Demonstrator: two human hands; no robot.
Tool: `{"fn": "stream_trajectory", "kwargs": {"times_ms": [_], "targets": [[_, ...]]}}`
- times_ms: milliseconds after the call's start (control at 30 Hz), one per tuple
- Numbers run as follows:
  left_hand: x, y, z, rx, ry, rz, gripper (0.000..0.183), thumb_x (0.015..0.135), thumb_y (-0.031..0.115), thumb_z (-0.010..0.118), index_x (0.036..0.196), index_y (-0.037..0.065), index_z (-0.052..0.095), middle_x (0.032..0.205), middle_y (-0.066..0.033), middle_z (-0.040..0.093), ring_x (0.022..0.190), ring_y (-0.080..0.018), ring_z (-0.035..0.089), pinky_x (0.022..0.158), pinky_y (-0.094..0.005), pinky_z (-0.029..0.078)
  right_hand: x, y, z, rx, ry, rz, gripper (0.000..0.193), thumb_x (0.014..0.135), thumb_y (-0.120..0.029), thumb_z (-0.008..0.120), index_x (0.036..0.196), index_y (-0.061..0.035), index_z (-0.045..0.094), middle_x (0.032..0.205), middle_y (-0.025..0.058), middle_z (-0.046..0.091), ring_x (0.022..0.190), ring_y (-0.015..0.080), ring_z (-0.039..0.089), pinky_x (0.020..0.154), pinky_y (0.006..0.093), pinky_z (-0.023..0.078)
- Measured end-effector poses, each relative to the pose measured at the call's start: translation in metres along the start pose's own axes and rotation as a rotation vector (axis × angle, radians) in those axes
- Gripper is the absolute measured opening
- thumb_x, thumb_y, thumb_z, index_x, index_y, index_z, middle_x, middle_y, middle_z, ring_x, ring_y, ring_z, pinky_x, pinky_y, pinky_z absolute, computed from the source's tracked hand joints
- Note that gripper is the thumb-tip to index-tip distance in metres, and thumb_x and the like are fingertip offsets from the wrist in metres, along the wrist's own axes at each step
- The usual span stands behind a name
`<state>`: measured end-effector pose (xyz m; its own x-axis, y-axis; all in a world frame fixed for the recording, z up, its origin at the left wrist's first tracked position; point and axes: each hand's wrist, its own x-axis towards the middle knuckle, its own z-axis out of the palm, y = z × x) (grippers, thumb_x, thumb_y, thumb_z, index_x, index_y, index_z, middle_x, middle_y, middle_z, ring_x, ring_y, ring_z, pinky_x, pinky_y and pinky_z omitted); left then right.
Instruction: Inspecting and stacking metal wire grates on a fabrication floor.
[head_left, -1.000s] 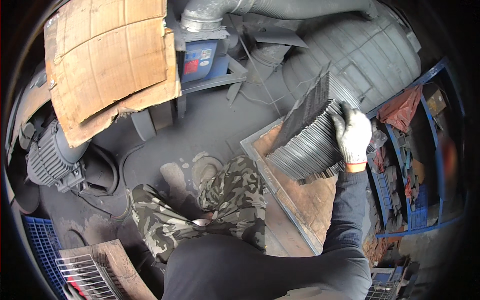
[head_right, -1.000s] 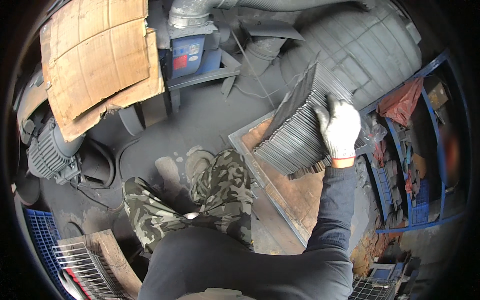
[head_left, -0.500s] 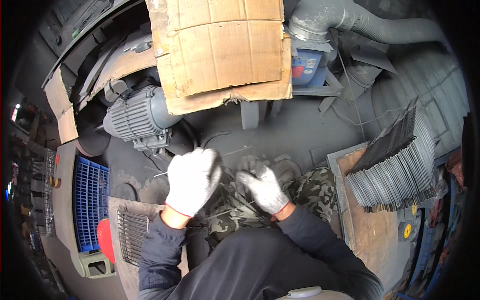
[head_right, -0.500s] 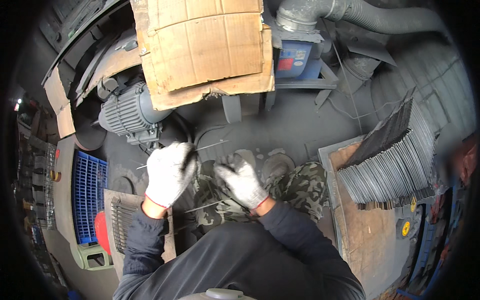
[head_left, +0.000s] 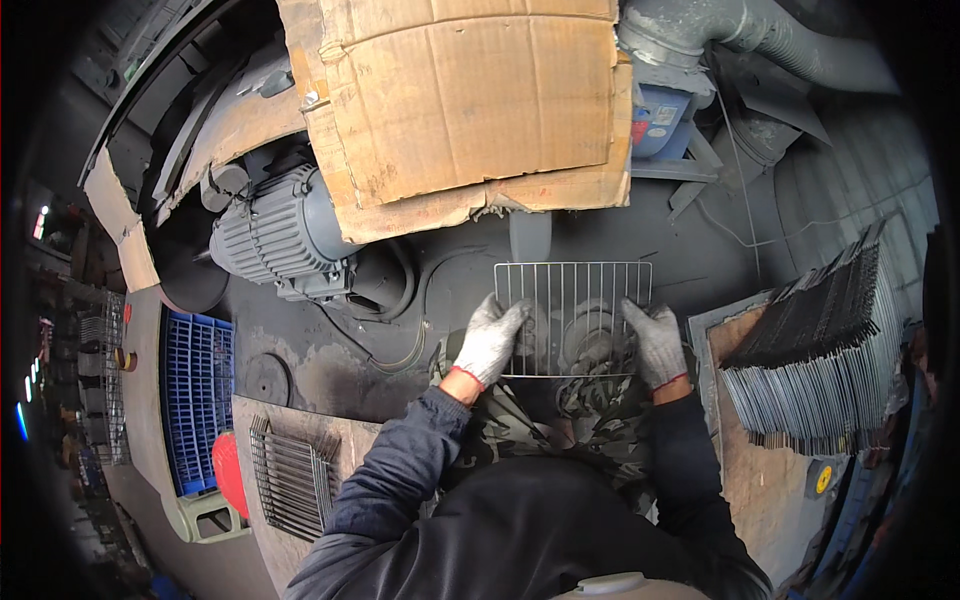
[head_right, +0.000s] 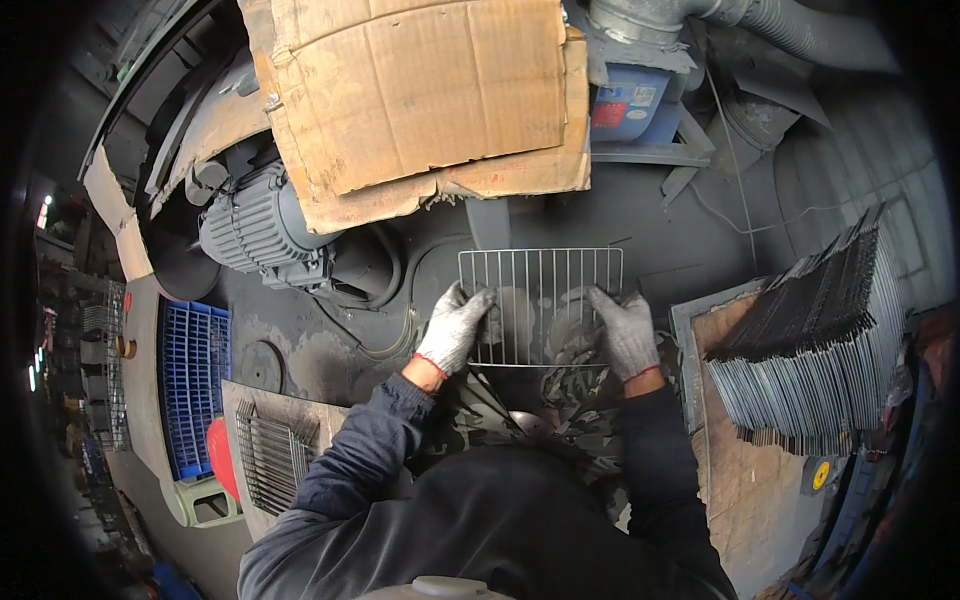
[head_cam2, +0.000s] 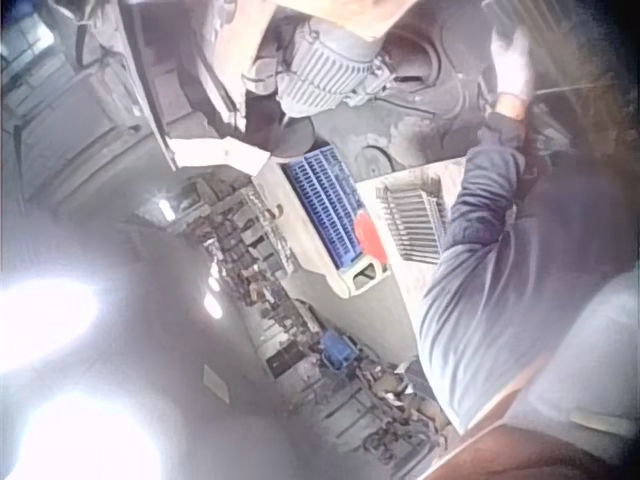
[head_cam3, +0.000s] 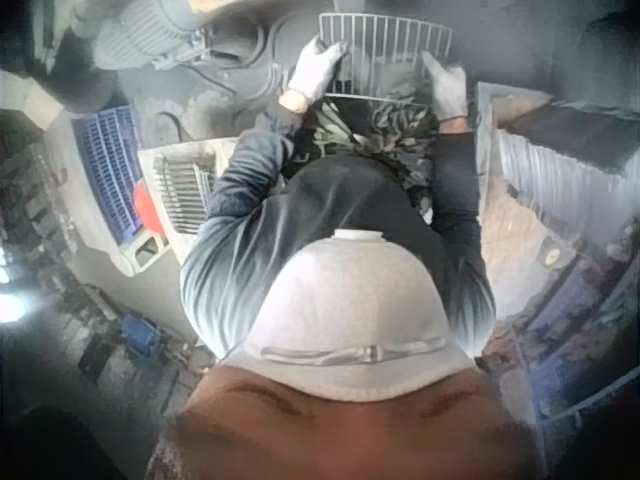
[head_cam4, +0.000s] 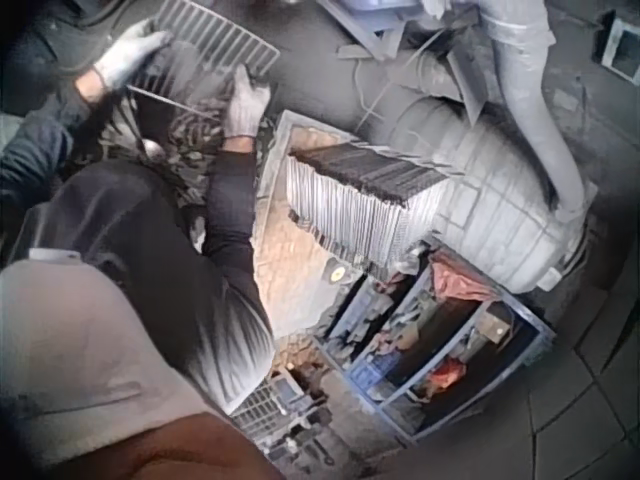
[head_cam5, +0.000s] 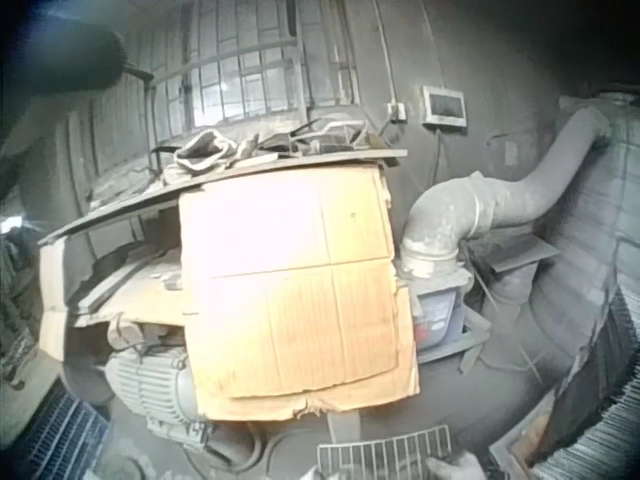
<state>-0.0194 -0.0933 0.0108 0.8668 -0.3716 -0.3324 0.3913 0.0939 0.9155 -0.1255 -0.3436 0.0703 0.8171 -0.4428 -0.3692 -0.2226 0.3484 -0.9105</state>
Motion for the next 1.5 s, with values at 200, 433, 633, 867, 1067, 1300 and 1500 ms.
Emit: {"fn": "stream_trajectory", "kwargs": {"times_ms": [200, 433, 633, 867, 1067, 1300, 1500], "targets": [[-0.013, 0.006, -0.047, 0.001, 0.161, -0.105, 0.035, 0.103, 0.022, 0.073, 0.120, -0.002, 0.055, 0.082, -0.0049, 0.066, 0.064, -0.0119, 0.062, 0.056, -0.0290, 0.053, 0.021, 0.026, 0.037, -0.023, -0.118, 0.105, 0.022, 0.101, -0.012, 0.073, 0.120, -0.0010, 0.075, 0.110, 0.0054, 0.078, 0.090, 0.0138, 0.072, 0.079, 0.0291, 0.059], [-0.015, 0.031, -0.033, 0.036, 0.085, -0.199, 0.023, 0.105, 0.019, 0.071, 0.117, 0.004, 0.058, 0.082, -0.0018, 0.065, 0.063, -0.0118, 0.063, 0.057, -0.0285, 0.054, 0.016, 0.025, 0.023, 0.009, -0.116, 0.076, 0.023, 0.100, -0.010, 0.072, 0.121, 0.0002, 0.074, 0.108, 0.0060, 0.078, 0.092, 0.0164, 0.074, 0.077, 0.0308, 0.060], [-0.009, 0.018, 0.014, 0.049, 0.012, -0.066, 0.023, 0.105, 0.020, 0.071, 0.116, 0.003, 0.058, 0.082, -0.0016, 0.065, 0.061, -0.0111, 0.060, 0.056, -0.0282, 0.052, 0.007, 0.004, 0.000, 0.135, 0.056, 0.005, 0.023, 0.101, -0.006, 0.069, 0.122, 0.0010, 0.072, 0.111, 0.0103, 0.078, 0.094, 0.0180, 0.076, 0.081, 0.0309, 0.062], [-0.027, 0.028, -0.070, -0.057, 0.238, -0.169, 0.023, 0.105, 0.020, 0.071, 0.115, 0.004, 0.058, 0.084, -0.0036, 0.066, 0.063, -0.0115, 0.062, 0.054, -0.0278, 0.053, 0.022, 0.032, 0.083, -0.203, -0.119, 0.079, 0.020, 0.103, -0.014, 0.072, 0.118, -0.0029, 0.075, 0.099, -0.0009, 0.075, 0.082, 0.0075, 0.067, 0.070, 0.0266, 0.054], [-0.004, 0.009, 0.008, -0.012, 0.034, -0.156, 0.022, 0.106, 0.020, 0.070, 0.109, 0.005, 0.054, 0.085, -0.0036, 0.065, 0.064, -0.0126, 0.063, 0.058, -0.0295, 0.054, 0.010, 0.001, 0.009, 0.079, 0.025, -0.044, 0.022, 0.101, -0.005, 0.070, 0.122, -0.0002, 0.074, 0.111, 0.0052, 0.077, 0.093, 0.0127, 0.072, 0.084, 0.0272, 0.058], [-0.007, -0.010, -0.041, 0.003, 0.244, 0.090, 0.015, 0.105, 0.016, 0.069, 0.109, 0.006, 0.059, 0.081, -0.0026, 0.067, 0.059, -0.0122, 0.061, 0.053, -0.0286, 0.053, 0.036, 0.038, 0.042, -0.110, -0.099, -0.034, 0.025, 0.101, -0.006, 0.070, 0.125, 0.0006, 0.071, 0.119, 0.0072, 0.077, 0.108, 0.0141, 0.070, 0.099, 0.0329, 0.055], [-0.028, 0.010, -0.072, 0.021, 0.278, -0.146, 0.013, 0.106, 0.015, 0.068, 0.115, 0.008, 0.062, 0.084, -0.0005, 0.067, 0.062, -0.0107, 0.062, 0.053, -0.0268, 0.052, 0.035, 0.067, 0.080, 0.049, -0.109, -0.081, 0.027, 0.100, -0.010, 0.073, 0.124, 0.0020, 0.069, 0.110, 0.0093, 0.076, 0.099, 0.0164, 0.070, 0.091, 0.0335, 0.057]]}}
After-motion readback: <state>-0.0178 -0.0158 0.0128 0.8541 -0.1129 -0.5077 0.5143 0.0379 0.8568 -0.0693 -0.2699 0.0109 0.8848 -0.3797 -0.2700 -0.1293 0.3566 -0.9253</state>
